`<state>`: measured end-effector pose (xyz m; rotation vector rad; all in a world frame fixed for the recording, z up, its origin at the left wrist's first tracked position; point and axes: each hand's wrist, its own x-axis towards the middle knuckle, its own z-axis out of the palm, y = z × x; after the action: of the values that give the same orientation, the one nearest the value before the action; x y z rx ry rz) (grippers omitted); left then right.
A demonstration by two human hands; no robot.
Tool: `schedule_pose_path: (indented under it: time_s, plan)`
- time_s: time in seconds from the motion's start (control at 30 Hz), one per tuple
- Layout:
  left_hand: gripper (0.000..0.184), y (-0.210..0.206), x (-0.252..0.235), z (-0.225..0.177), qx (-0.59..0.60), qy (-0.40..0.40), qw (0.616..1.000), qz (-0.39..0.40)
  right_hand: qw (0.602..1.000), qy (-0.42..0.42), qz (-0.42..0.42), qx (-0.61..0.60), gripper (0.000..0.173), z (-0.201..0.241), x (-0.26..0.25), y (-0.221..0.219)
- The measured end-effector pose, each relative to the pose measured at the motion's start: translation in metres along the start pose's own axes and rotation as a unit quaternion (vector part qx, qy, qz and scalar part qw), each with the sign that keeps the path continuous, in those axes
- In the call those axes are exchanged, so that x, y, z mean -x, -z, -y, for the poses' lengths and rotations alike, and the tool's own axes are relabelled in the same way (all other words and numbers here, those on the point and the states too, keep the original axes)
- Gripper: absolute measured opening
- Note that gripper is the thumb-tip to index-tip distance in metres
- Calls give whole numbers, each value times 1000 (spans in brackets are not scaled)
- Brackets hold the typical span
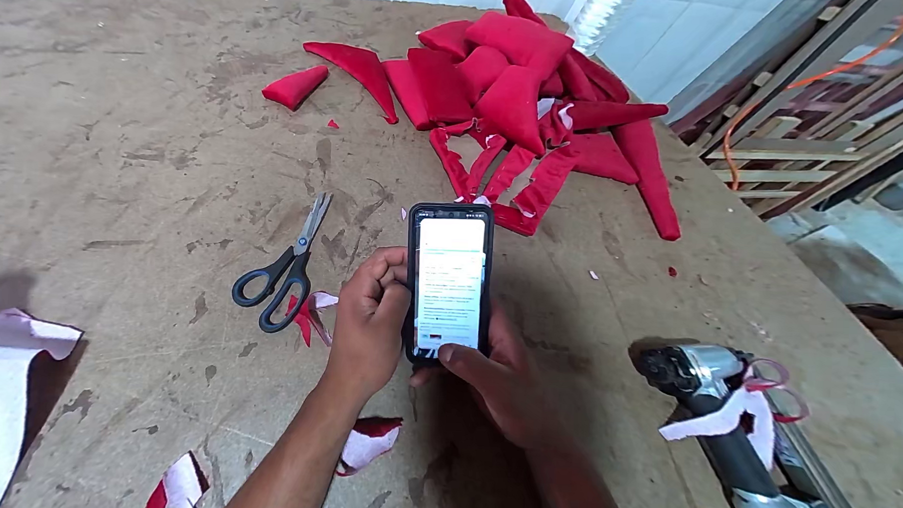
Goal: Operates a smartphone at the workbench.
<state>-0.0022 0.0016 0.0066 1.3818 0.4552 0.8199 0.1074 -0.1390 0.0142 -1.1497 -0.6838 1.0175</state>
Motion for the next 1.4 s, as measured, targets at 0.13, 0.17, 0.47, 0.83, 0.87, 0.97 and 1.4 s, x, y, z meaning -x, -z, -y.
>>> schedule_pose_path:
  time_s: [0.13, 0.17, 0.47, 0.83, 0.87, 0.97, 1.4]
  plan:
    - [37, -1, 2, -2, 1, 14, 1000, -8, 1000, 12, -25, -3, 57, -1, 0, -1]
    - [37, -1, 2, -2, 8, 17, 1000, -7, 999, 17, -32, -1, 55, -1, 0, -1]
    - [31, -2, 3, 0, 24, 4, 1000, 13, 995, 33, -94, 13, 48, -2, -2, -8]
    - [39, 0, 3, 3, 47, -2, 999, 24, 996, 38, -82, 9, 46, -4, -3, -6]
    - [39, 0, 3, 3, 47, 0, 999, 24, 996, 38, -81, 9, 46, -4, -3, -6]
    - [37, 0, 3, 2, 42, 6, 999, 19, 996, 29, -81, 4, 47, -3, -2, -6]
    - [33, -1, 4, 1, 36, 2, 999, 4, 997, 24, -76, 8, 43, -2, -2, -6]
